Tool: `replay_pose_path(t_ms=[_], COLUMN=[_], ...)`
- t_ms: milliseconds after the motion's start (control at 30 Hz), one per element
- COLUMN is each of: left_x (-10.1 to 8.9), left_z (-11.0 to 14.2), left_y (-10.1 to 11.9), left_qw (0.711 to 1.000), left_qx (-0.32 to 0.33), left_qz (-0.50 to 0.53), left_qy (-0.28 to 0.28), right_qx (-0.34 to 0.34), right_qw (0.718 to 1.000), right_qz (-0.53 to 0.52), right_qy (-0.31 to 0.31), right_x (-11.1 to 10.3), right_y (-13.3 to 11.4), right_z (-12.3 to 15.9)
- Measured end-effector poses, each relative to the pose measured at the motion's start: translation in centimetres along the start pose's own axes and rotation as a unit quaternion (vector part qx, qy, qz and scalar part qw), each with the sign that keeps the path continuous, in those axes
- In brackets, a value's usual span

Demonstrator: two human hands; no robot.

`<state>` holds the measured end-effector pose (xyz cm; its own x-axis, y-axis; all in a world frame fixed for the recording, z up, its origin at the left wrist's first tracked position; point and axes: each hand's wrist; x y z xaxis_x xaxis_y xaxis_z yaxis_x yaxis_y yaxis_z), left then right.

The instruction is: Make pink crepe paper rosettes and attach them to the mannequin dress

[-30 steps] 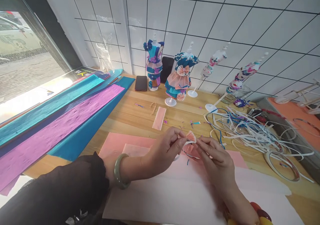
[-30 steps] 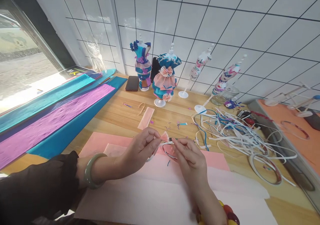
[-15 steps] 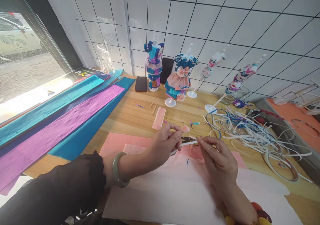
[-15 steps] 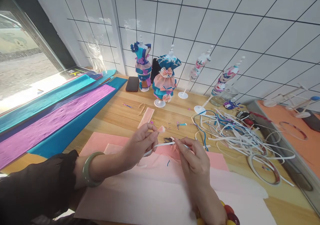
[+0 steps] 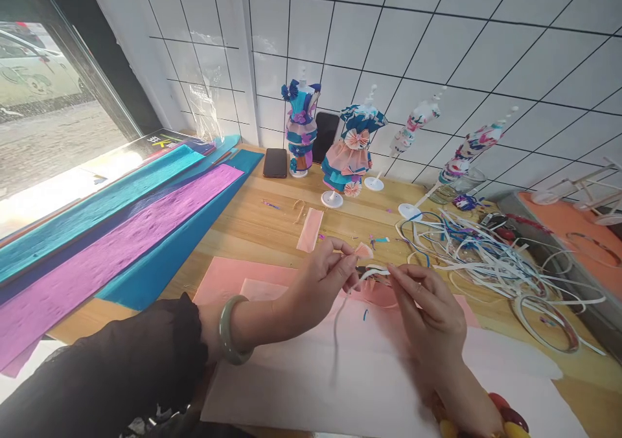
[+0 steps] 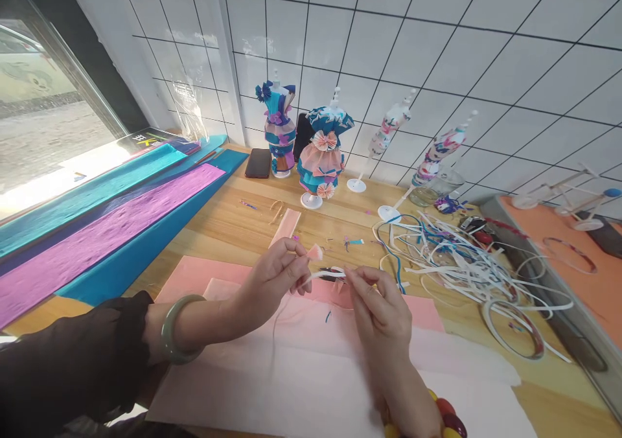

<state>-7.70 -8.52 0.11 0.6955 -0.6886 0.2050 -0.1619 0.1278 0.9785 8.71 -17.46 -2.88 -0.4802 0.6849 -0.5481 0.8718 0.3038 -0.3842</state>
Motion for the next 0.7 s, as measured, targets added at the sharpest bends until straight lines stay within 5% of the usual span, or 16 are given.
replay_pose_path(t_ms=[133,333,700], left_x=[-0.3,-0.3,-0.5], left_z=[-0.7,-0.8,-0.7], left_y=[0.1,1.1,1.7], left_qw=[0.999,0.988,0.985], left_qx=[-0.052,-0.143,-0.146], left_qz=[0.012,0.049,0.058], left_qy=[0.003,-0.041,-0.067], right_qx=[-0.016,-0.085,-0.103], right_qw=[0.998,0.991,0.985], right_qz=[0.041,0.104,0.135], right_qy=[0.053,0.017,0.005], right_x=[-0.5,-0.8,-0.8], right_y=[-0.3,0.2,1.4], right_z=[-0.2,0.0,0.2])
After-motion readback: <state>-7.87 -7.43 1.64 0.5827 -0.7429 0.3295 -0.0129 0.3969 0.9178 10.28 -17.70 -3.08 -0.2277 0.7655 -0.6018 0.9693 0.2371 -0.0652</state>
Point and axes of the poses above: each hand's wrist, its own z-axis away from the middle knuckle, its own x-axis out of the palm, y = z × x, and after that the axes turned 4 degrees about -x, right-handed
